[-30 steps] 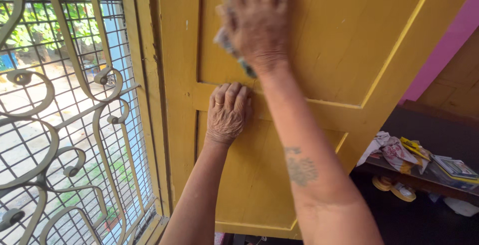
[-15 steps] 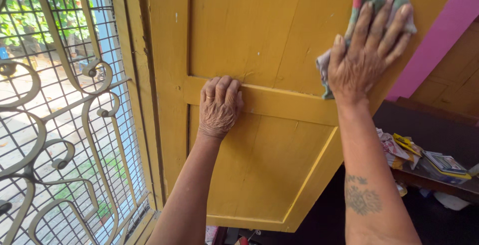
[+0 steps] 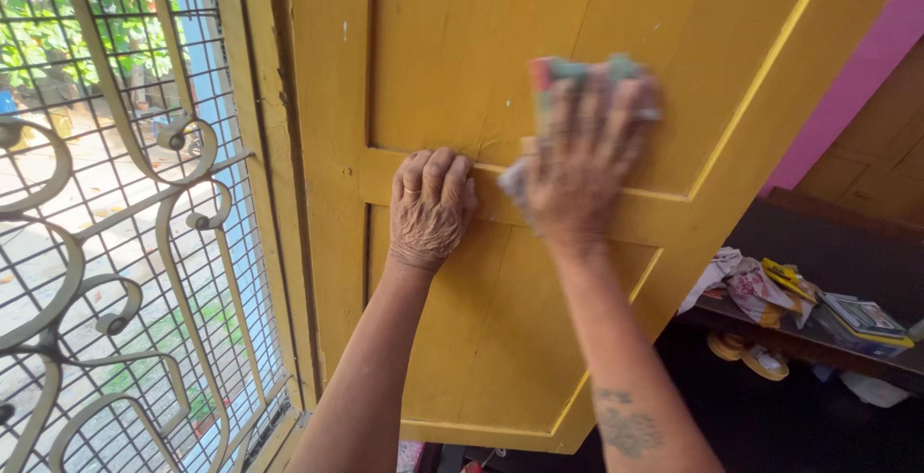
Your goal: The person wipes the surface of a yellow wooden door using a cloth. They move the cloth across the door panels in repeated strokes, covering different areas of the door.
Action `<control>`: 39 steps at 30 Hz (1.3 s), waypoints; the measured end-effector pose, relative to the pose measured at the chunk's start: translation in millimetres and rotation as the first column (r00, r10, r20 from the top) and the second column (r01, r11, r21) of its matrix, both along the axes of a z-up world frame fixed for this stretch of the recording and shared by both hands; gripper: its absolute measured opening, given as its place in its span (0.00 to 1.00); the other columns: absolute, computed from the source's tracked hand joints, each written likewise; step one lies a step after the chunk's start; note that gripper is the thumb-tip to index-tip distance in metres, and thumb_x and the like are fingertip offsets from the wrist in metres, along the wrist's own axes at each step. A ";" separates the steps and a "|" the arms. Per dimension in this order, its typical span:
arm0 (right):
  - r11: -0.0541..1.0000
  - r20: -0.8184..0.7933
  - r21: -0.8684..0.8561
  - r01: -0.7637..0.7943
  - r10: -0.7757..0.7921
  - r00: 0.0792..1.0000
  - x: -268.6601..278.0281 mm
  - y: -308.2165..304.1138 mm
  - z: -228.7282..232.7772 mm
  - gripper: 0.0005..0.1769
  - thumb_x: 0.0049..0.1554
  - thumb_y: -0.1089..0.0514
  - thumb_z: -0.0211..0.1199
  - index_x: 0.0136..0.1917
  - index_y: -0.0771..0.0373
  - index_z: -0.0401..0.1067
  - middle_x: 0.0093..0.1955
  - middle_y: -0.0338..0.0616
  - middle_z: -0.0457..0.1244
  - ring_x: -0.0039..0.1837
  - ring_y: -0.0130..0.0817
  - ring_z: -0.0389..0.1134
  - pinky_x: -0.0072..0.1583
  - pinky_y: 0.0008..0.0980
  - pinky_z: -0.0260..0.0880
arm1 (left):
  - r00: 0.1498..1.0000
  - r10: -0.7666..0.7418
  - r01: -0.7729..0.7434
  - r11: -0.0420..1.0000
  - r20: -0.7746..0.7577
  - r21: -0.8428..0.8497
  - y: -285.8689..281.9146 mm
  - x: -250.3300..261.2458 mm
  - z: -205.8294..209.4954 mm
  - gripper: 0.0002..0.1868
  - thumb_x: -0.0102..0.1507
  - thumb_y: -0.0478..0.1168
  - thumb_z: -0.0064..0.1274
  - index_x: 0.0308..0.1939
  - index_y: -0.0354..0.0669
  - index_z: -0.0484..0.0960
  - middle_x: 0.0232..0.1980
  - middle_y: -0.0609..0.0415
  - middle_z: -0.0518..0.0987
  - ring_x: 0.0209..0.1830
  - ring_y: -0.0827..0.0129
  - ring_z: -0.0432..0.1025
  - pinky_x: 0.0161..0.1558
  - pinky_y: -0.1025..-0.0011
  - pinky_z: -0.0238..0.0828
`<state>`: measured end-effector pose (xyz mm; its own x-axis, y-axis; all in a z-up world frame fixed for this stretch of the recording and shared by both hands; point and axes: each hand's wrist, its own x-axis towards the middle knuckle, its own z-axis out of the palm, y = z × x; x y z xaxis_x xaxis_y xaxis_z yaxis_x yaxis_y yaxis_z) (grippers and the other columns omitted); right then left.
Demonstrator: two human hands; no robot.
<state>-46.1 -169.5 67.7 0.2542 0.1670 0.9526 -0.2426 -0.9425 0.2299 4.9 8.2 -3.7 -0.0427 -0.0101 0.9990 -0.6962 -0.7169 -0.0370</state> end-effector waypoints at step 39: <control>0.940 0.099 0.324 0.108 -0.148 0.984 -17.7 -82.5 -81.0 0.37 0.71 0.34 0.23 0.88 0.47 0.32 0.90 0.38 0.30 0.89 0.49 0.24 0.86 0.60 0.24 | 0.999 -0.031 0.032 0.999 -0.025 0.027 4.7 -3.9 1.7 0.18 0.65 0.36 0.54 0.60 0.43 0.74 0.61 0.50 0.70 0.65 0.55 0.65 0.68 0.56 0.63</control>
<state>-63.8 -252.0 -13.3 0.1342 -0.1740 0.9756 -0.3733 -0.9208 -0.1130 1.0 12.9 -2.0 -0.0187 -0.0362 0.9992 -0.7191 -0.6938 -0.0386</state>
